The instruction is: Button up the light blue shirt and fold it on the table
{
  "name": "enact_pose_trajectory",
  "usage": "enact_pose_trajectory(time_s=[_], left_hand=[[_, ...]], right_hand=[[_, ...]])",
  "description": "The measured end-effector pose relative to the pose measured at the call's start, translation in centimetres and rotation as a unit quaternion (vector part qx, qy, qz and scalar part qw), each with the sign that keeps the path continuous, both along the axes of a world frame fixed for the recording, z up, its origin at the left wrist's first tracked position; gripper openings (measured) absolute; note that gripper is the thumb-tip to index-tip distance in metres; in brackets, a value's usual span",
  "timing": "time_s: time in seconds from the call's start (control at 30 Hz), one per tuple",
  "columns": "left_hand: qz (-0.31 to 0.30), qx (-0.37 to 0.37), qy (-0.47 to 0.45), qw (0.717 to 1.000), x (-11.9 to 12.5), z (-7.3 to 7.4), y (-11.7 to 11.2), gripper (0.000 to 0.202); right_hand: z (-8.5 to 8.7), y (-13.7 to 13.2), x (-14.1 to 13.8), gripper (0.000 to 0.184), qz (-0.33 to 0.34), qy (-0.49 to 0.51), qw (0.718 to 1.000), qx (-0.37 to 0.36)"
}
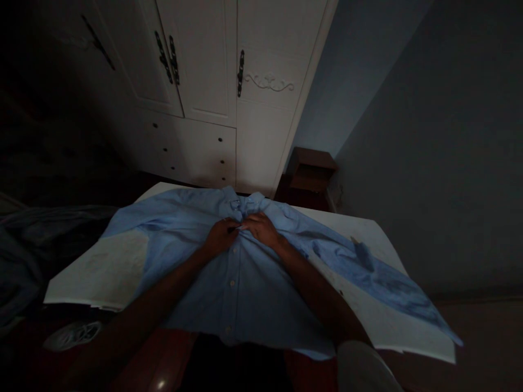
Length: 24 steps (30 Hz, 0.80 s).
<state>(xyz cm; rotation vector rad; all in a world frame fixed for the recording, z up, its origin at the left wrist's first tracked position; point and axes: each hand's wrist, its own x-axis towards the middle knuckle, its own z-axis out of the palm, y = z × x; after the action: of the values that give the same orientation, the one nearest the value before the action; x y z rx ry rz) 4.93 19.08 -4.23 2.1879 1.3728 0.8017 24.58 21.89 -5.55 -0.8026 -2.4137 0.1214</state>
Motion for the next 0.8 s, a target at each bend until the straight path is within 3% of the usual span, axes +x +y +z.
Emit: enact_pose_trajectory(time_s=[0.57, 0.8], left_hand=[[-0.026, 0.025, 0.033, 0.999, -0.1, 0.5, -0.4, 0.023], [-0.024, 0.033, 0.100, 0.994, 0.2, 1.2, -0.7, 0.028]], right_hand=[[0.6, -0.5, -0.3, 0.024, 0.003, 0.007, 0.999, -0.045], [0.5, -0.5, -0.3, 0.026, -0.009, -0.029, 0.999, -0.044]])
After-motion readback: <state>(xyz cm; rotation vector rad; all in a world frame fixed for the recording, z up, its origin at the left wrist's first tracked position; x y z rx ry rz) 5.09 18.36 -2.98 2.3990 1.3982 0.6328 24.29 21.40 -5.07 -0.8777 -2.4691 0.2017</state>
